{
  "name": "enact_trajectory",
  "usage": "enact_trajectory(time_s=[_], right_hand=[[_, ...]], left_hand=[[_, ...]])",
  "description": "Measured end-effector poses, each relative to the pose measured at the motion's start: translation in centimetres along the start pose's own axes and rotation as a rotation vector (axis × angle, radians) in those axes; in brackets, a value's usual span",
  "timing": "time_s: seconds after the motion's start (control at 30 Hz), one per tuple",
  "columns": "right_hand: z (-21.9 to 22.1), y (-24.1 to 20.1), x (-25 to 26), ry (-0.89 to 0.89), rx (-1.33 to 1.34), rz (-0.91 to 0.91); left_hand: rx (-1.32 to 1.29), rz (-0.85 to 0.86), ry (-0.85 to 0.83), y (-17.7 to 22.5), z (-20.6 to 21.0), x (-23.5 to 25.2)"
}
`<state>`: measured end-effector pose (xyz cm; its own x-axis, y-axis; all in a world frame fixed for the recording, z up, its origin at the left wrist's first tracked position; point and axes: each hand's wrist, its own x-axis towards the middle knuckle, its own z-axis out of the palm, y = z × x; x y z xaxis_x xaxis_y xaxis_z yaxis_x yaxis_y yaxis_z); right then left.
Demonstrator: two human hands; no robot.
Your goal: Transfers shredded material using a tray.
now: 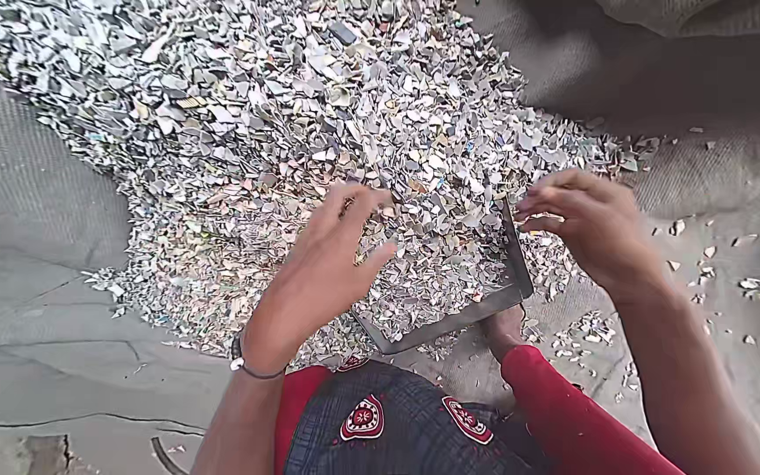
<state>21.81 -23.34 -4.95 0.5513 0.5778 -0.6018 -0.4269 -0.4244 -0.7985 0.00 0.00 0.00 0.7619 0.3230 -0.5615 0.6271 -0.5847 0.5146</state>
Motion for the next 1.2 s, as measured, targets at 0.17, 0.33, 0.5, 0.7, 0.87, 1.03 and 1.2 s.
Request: enact_trajectory(time_s=[0.17,0.33,0.5,0.7,0.87,1.03,1.2], right_hand=[[-0.2,3.2,1.8,0.036,-0.711,-0.066],[-0.8,5.8,2.0,-0.027,-0.569,0.116],[0.3,6.3,2.0,-0.02,-0.016,0.433],[2.1,5.8,3.2,0.054,-0.023,0.487],[4.3,4.1,2.5,0.101,-0.224,0.531],[5.2,2.0,-1.1,0.029,-0.2,0.519],[6.3,2.0,-0.5,0.164,0.107,0.648]], left_hand=[[-0.105,0.099,-0.239,-1.9,-0.5,-1.3],[-0.257,-0.402,-0.22,-8.2,-2.3,-4.5],[-0.774,-0.657,-0.403,-13.8,8.3,-9.1],[-1.396,-0.881,0.115,-9.8,15.3,-9.3],[-1.685,-0.942,0.237,-7.3,15.7,-10.0],[-1.418,-0.871,0.602,-7.2,14.2,-8.9],[-1.285,-0.853,0.801,-7.8,13.9,-5.5]])
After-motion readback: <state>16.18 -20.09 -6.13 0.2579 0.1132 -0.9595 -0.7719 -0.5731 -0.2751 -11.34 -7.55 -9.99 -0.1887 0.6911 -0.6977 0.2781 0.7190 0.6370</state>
